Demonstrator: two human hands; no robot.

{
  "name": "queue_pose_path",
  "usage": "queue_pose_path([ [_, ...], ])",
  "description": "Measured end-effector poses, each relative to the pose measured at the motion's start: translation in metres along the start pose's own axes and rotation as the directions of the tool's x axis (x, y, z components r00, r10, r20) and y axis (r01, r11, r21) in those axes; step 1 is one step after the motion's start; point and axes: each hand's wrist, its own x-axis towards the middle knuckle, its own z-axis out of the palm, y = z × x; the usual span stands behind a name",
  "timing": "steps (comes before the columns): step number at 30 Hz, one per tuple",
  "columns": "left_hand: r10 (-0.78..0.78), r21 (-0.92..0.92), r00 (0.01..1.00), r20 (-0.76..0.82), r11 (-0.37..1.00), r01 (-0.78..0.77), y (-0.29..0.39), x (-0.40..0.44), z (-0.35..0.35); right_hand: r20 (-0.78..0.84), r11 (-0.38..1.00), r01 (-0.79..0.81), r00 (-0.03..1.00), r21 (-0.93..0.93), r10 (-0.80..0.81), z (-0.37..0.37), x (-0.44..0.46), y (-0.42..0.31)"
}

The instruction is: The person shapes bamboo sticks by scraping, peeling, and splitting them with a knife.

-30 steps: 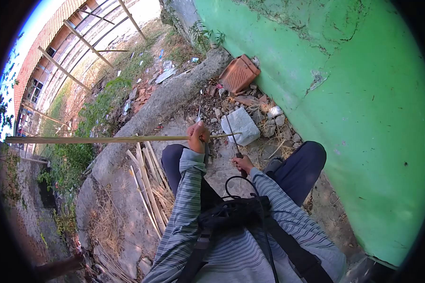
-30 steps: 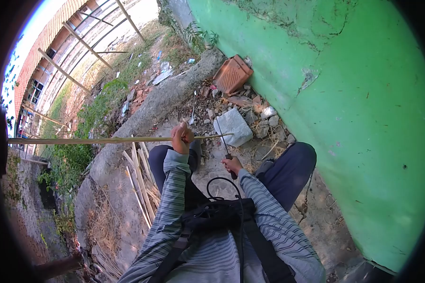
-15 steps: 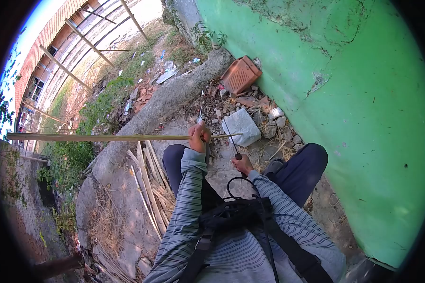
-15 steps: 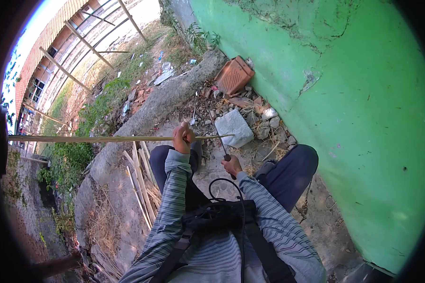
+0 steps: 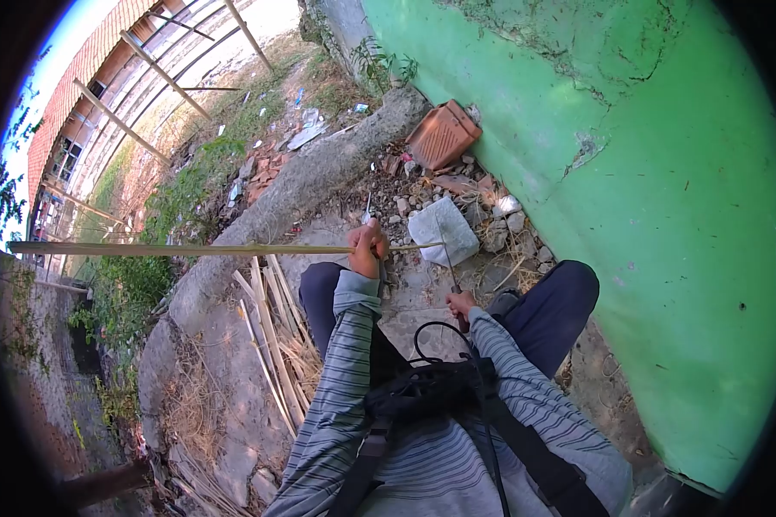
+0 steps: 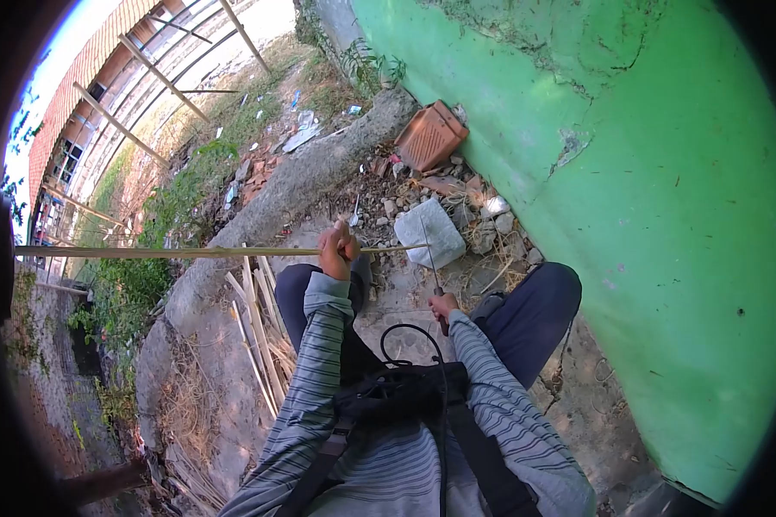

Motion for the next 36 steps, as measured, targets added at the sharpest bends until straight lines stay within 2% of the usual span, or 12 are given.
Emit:
queue_pose_path([
  [2,-0.028,-0.07,0.999,0.033,0.997,0.03,0.002,0.001,0.0,0.015,1.0,-0.009,1.0,0.016,0.009,0.003,0.004,0.002],
  [4,-0.034,-0.06,0.999,0.003,0.998,0.034,0.0,0.002,-0.001,0.154,0.979,-0.02,0.988,0.202,-0.012,0.012,-0.011,-0.008],
  [6,-0.04,-0.049,0.999,-0.026,0.998,0.039,-0.001,0.004,-0.002,0.171,0.982,0.021,0.984,0.186,-0.053,0.018,-0.028,-0.025],
  [9,-0.014,-0.03,1.0,-0.01,0.999,0.014,-0.003,0.002,0.0,0.278,0.949,0.211,0.921,0.236,-0.274,0.031,-0.047,-0.047],
  [12,0.0,-0.001,1.0,0.001,1.0,0.0,-0.004,0.002,-0.002,0.333,0.933,0.323,0.872,0.157,-0.358,0.035,-0.052,-0.057],
  [17,-0.044,-0.055,0.999,0.008,0.997,0.044,-0.002,0.001,-0.002,0.2,0.956,0.248,0.94,0.159,-0.277,0.031,-0.039,-0.045],
  [19,-0.027,-0.049,1.0,0.01,0.998,0.027,-0.001,0.001,-0.002,0.1,0.959,0.284,0.955,-0.018,-0.281,0.029,-0.038,-0.046],
  [26,-0.039,-0.057,0.999,0.004,0.998,0.04,-0.007,0.0,-0.004,0.049,0.936,0.332,0.943,-0.117,-0.328,0.036,-0.048,-0.051],
  [29,-0.053,-0.065,0.999,-0.001,0.996,0.053,-0.009,0.001,-0.004,0.075,0.913,0.405,0.913,-0.052,-0.401,0.043,-0.048,-0.052],
  [31,-0.061,-0.076,0.998,0.01,0.995,0.062,-0.009,0.002,-0.004,0.075,0.702,0.667,0.736,-0.248,-0.673,0.045,-0.045,-0.053],
  [35,-0.053,-0.086,0.999,0.012,0.995,0.054,-0.01,0.002,-0.007,0.09,0.83,0.541,0.841,-0.138,-0.533,0.039,-0.047,-0.046],
  [36,-0.047,-0.085,0.999,0.012,0.995,0.047,-0.008,0.002,-0.006,0.056,0.929,0.358,0.934,-0.092,-0.354,0.033,-0.046,-0.041],
])
